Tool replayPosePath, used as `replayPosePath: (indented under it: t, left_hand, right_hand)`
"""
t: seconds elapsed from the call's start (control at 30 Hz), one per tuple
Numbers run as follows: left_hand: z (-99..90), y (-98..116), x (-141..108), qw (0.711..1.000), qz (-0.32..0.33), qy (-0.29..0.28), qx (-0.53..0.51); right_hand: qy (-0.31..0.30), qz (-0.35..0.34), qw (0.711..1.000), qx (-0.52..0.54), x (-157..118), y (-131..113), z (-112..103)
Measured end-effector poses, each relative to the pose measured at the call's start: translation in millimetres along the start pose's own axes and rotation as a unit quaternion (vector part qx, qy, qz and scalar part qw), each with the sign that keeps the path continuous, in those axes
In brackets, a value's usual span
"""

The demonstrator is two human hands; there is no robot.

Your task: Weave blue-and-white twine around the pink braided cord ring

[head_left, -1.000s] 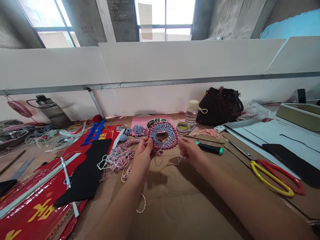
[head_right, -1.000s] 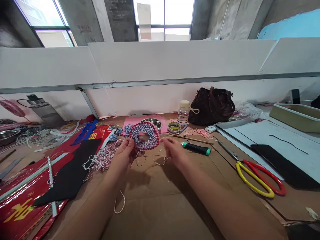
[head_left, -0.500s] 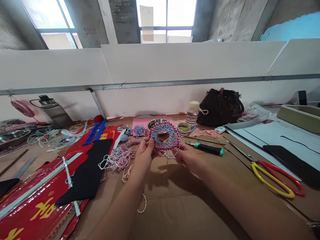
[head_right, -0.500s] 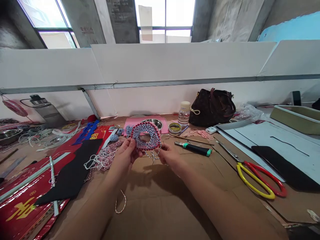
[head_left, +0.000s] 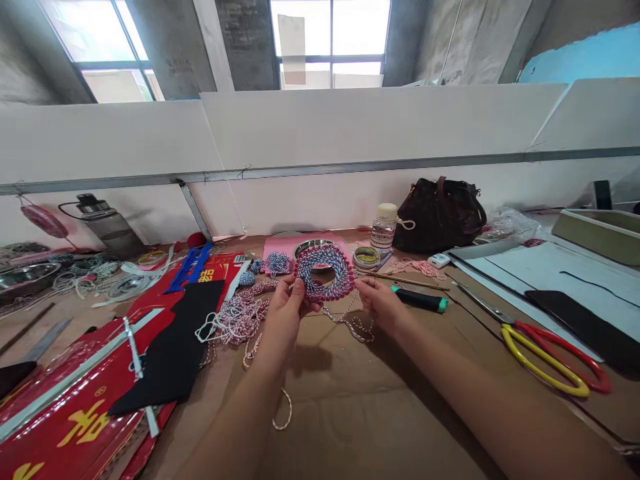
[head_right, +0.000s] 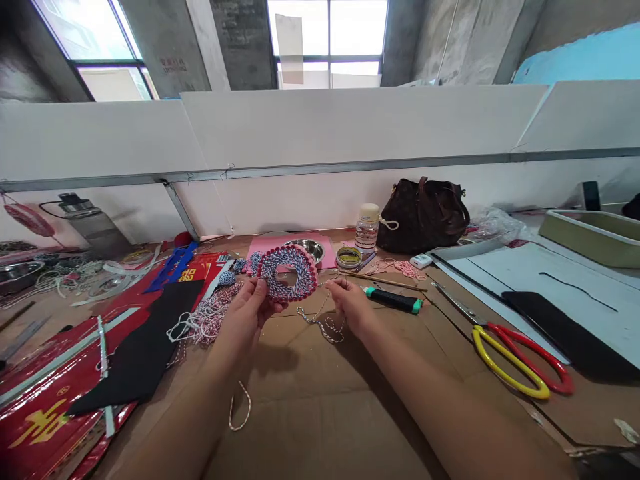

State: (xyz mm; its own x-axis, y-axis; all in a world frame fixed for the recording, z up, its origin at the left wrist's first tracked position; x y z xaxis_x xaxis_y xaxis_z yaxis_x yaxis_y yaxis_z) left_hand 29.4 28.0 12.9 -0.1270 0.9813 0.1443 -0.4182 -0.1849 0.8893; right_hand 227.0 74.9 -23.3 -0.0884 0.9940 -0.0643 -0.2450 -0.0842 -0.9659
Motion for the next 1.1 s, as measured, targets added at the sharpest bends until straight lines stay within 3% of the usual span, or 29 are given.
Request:
replayPosePath:
  t: [0.13, 0.73, 0.97, 1.1]
  left_hand:
    - [0.2, -5.5, 2.4, 1.000, -0.006, -0.004, 0.016]
    - [-1.1, -15.0, 3.6, 0.999, -0.012, -0.021, 0.039]
    - [-2.0, -16.2, 4.5, 0.999, -0.015, -0.012, 0.038]
    - [-2.5, -16.9, 5.9, 0.999, -0.016, -0.014, 0.036]
  right_hand:
    - [0.025, -0.009, 0.999, 0.019, 5.8, -3.9, -11.2]
    - [0.024, -0.032, 0.999, 0.026, 9.3, -15.5, -19.8]
    - [-0.049, 0.013, 0.999, -0.004, 5.1, -8.9, -9.2]
    - [-0.086, -0.017, 0.996, 0.005, 2.5, -15.3, -2.6]
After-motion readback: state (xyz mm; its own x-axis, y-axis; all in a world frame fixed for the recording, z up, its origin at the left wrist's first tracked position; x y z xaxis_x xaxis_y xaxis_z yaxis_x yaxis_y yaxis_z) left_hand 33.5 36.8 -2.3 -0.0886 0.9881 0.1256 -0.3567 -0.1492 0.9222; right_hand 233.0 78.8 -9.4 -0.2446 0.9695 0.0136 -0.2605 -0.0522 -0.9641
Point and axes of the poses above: each hand's wrist, its own x-axis towards the middle knuckle, its own z-axis out of the palm, y = z × x, the point moved 5 cm from there along x, towards the middle knuckle
